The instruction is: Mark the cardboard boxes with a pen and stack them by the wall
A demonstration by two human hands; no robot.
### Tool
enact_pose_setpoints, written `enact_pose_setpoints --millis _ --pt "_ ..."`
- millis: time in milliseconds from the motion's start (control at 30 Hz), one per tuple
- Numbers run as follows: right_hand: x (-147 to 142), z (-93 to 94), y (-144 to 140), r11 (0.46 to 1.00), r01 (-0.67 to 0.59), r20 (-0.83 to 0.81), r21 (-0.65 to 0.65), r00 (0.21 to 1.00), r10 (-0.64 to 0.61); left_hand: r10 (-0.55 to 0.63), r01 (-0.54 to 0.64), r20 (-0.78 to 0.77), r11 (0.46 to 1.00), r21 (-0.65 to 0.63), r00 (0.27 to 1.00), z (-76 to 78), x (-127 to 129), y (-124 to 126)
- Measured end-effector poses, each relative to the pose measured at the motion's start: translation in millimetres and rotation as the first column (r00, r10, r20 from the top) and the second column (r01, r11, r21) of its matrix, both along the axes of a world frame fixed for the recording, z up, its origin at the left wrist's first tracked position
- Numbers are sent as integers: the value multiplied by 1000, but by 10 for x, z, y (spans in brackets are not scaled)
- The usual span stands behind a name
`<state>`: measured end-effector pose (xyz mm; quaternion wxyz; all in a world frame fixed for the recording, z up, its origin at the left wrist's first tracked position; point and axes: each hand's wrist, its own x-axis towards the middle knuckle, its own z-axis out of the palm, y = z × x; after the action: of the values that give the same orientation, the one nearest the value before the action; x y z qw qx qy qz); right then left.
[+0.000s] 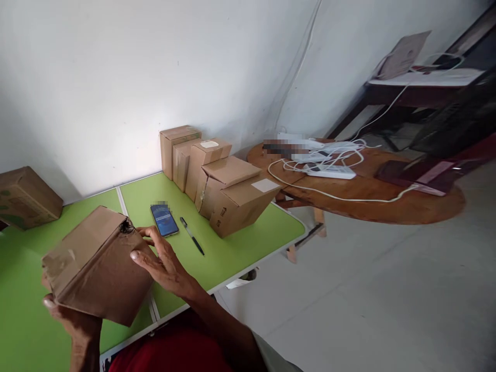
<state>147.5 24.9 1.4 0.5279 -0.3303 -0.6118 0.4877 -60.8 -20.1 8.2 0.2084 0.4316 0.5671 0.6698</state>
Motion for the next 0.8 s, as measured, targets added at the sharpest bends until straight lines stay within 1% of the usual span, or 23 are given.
enact_pose_setpoints --millis 67,167,233,300,367,433,467,500,533,567,600,633,667,700,733,767,800 --pt "-55 -2 -21 999 23 -23 26 999 -22 -4 0 96 999 40 995 59 58 56" --pt "-99 -30 -8 997 72 -43 -16 996 -72 -80 64 197 994 87 977 37 136 114" --pt "-87 -44 12 992 121 -43 -44 992 -122 -124 112 187 991 75 975 -32 118 153" --pt "-52 -41 42 985 161 -48 -63 985 -164 -145 140 145 989 42 979 -102 55 191" --pt "-13 -25 100 984 162 -52 -80 985 -166 -162 161 132 987 22 978 -141 -22 219" --pt "14 -8 200 989 110 -55 -102 992 -116 -178 179 178 984 12 968 -135 -90 232" --pt "20 -2 267 991 62 -62 -120 996 -69 -181 184 208 983 4 961 -119 -116 234" --pt "21 0 342 990 -9 -79 -142 997 -2 -182 189 229 982 -6 956 -100 -138 236" --pt "16 -2 423 981 -106 -111 -164 990 88 -182 192 240 981 -17 953 -78 -156 239" --pt "7 -7 504 959 -220 -154 -178 969 194 -183 195 245 980 -28 952 -58 -170 245" --pt "-7 -14 582 926 -332 -196 -178 934 297 -185 200 251 979 -36 950 -39 -182 254" --pt "-24 -23 651 892 -420 -224 -169 897 380 -188 205 260 978 -42 947 -21 -191 267" --pt "-43 -32 708 867 -473 -232 -159 871 433 -187 207 270 977 -46 945 -2 -199 282" --pt "-63 -38 749 860 -486 -218 -158 866 450 -172 192 272 980 -48 947 20 -206 296" --pt "-82 -41 773 869 -466 -187 -165 880 437 -145 163 244 985 -53 959 48 -211 305" --pt "-99 -40 779 885 -433 -151 -173 899 410 -101 113 178 992 -58 979 83 -212 308" --pt "-114 -34 768 899 -399 -120 -178 916 383 -44 49 79 997 -57 996 125 -208 301"
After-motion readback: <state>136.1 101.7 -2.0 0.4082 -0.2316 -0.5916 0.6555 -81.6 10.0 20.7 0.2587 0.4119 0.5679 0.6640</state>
